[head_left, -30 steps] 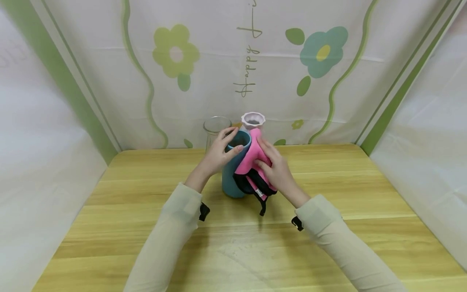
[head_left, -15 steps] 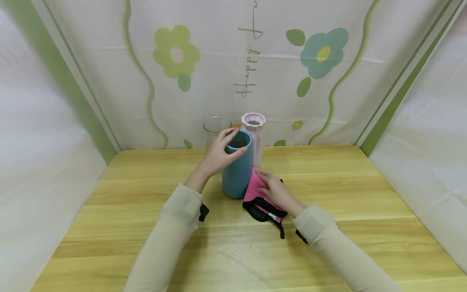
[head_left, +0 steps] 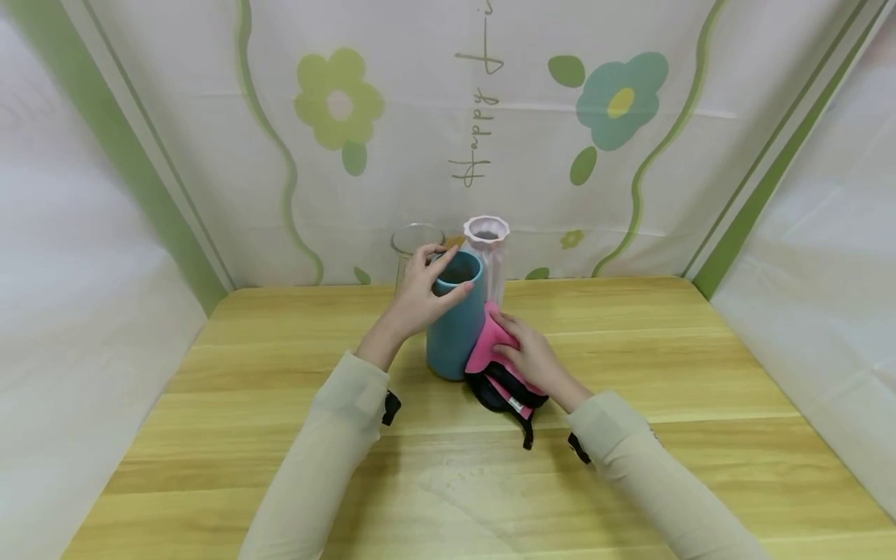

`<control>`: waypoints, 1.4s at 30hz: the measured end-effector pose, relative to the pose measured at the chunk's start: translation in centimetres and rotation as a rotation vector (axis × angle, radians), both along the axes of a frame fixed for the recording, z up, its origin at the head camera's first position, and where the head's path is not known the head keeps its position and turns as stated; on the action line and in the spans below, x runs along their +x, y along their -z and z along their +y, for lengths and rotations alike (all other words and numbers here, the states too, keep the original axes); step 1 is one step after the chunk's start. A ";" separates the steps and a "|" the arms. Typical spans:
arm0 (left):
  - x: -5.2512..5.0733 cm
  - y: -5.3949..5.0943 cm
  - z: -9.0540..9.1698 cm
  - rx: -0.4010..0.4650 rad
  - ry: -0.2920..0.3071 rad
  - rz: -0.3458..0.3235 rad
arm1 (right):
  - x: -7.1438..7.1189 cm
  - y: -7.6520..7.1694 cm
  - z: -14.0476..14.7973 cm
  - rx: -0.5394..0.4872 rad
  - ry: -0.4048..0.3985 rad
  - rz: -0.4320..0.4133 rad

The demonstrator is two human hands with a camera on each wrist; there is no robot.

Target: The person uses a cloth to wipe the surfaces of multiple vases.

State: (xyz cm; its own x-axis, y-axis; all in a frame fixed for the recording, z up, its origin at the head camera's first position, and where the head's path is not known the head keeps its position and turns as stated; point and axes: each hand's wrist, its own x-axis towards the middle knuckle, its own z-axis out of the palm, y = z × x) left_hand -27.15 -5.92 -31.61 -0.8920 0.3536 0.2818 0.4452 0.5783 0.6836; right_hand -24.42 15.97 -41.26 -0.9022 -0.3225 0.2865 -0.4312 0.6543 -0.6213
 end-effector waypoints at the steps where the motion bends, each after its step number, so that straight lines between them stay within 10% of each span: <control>1: 0.0 0.0 0.0 0.002 0.001 0.002 | 0.0 -0.3 0.0 -0.009 0.004 0.009; 17: -0.1 0.3 -0.2 0.076 0.026 -0.075 | 0.1 -4.4 -1.7 -0.239 0.037 0.277; 28: -0.3 0.6 -0.3 0.091 0.057 -0.056 | -0.3 -2.1 -0.9 -0.134 -0.020 0.223; 42: -0.3 0.5 0.0 0.080 0.044 -0.026 | 0.1 0.7 0.3 0.133 -0.047 -0.076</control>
